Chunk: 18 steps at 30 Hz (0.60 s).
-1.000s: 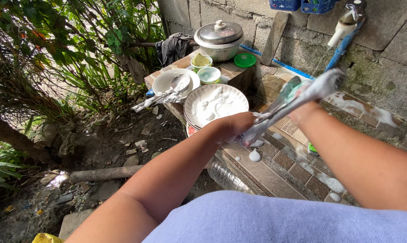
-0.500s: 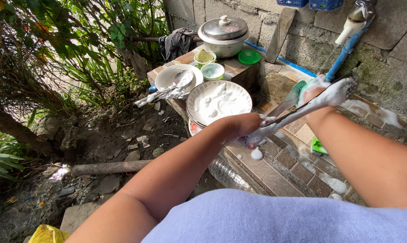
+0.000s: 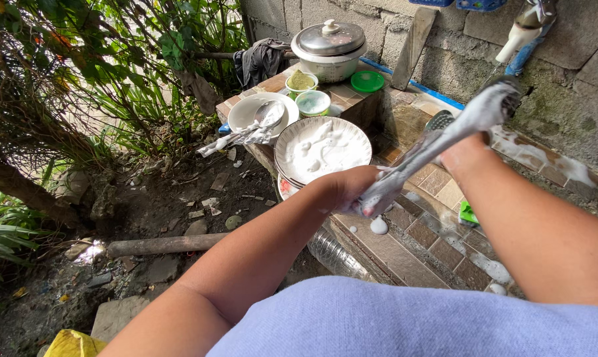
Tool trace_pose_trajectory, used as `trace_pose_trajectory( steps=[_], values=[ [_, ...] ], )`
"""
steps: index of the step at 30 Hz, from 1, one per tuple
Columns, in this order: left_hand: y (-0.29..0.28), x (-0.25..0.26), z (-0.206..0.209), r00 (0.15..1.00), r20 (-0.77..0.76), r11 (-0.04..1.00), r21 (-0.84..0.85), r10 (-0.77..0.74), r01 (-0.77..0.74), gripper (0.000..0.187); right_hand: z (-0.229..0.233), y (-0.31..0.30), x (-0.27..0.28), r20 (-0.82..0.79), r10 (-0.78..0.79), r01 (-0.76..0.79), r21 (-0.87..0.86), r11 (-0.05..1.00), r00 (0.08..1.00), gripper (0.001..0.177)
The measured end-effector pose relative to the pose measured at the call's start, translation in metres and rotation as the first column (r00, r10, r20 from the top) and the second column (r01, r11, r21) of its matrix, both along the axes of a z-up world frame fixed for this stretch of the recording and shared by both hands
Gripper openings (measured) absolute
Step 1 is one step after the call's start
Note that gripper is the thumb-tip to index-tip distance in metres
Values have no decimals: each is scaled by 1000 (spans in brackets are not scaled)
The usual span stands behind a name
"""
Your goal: The person soaps several plates, bowls, and utensils by hand using a sponge and a soapy solution at an outdoor sink.
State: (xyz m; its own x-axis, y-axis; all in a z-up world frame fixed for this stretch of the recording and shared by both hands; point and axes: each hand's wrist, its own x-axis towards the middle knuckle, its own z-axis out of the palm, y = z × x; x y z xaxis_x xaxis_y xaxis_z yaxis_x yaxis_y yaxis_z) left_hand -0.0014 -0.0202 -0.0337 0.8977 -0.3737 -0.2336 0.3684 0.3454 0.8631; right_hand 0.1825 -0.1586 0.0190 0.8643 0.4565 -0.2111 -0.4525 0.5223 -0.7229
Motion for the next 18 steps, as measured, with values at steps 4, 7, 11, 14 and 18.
trace_pose_trajectory(
  steps=[4,7,11,14,18],
  values=[
    [10,-7,-4,966,-258,896,-428,8,-122,21,-25,11,2,13,203,-203,98,974,979,25],
    [21,-12,-2,962,154,803,-530,-225,273,30,-29,22,28,72,233,-242,166,956,970,24],
    [23,-9,18,997,-59,915,-403,-55,26,66,-3,11,43,103,43,-55,114,992,994,24],
    [12,-13,32,886,4,858,247,463,-450,68,21,10,18,186,-100,115,-73,991,978,25],
    [3,-11,38,856,250,634,585,452,-506,66,32,29,-9,258,-145,205,-223,953,955,27]
  ],
)
